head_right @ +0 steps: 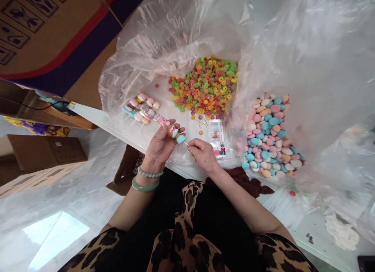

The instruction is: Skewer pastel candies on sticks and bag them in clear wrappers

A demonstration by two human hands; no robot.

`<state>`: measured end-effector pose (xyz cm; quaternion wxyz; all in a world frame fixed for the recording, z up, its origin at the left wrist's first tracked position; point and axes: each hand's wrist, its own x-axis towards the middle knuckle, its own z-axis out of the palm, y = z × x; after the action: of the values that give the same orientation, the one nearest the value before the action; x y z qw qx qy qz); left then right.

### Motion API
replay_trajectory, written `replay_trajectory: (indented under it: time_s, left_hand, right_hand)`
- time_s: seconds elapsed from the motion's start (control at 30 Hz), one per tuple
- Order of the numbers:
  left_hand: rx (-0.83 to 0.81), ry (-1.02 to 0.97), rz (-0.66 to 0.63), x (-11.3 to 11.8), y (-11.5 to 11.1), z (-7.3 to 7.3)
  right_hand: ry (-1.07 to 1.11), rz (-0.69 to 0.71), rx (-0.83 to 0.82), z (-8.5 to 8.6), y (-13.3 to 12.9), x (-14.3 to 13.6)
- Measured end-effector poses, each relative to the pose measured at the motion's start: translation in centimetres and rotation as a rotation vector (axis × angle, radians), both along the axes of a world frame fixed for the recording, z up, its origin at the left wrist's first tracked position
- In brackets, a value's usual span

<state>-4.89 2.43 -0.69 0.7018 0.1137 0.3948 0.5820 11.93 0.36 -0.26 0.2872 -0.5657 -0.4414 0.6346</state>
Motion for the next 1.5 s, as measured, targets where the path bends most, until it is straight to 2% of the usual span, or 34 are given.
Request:
replay_trajectory:
  time_s: [0.17,0.33,0.47,0.53,0.6,0.67,0.73,0.8,0.9,1.0,1.23,1.5]
  left_hand:
    - [-0.019,-0.051,0.018,0.1,-0.4,0.1]
    - [-0.008,-0.114,0.018,0.7,-0.9,0.5]
    - [-0.004,-0.102,-0.012,1.0,-1.0,0.3]
    - [-0.018,-0.044,-0.048,0.9,-1.0,-0.1]
    - [-0.043,0.108,0.003,0.7,-1.1,-0.7]
    - [-0.035,0.358,0.166,0.3,-1.3,-1.2]
    - [0.043,0.647,0.311,-0.2,-1.6,-1.4]
    - [0.158,0.909,0.32,-0.5,-2.0,-1.2]
    - [0.278,1.199,0.252,-0.6,-2.4,-0.7]
    - [0.302,1.297,0.215,-0.6,-2.4,-0.2]
    - [0.229,1.143,0.149,-1.4,-2.3,-0.2]
    - [0.386,1.614,0.072,-2.0,-2.2,-0.7]
  right_hand:
    - [0.282,-0.005,-0.281,-0.4,0.3,-0.4]
    - [0.7,0.066,-0.564,-0.9,0.8,-0.8]
    - [0.842,0.038,-0.655,-1.4,0.5,-1.4]
    - [0.794,-0.002,-0.587,-1.3,0.3,-1.6]
    - [0.67,-0.071,-0.452,-1.1,0.2,-1.9]
    - [0.506,-0.159,-0.3,-0.8,0.2,-2.0]
    - [0.37,-0.2,-0.189,-0.6,0.2,-2.0]
    - [0.282,-0.189,-0.117,-0.6,0.1,-1.9]
    - [0.165,-0.135,-0.028,-1.0,-0.2,-1.8]
    - [0.045,-0.066,0.06,-1.3,-0.6,-1.6]
    - [-0.049,0.017,0.119,-1.3,-0.6,-1.2]
    - [-0.083,0.069,0.144,-1.1,-0.5,-0.9]
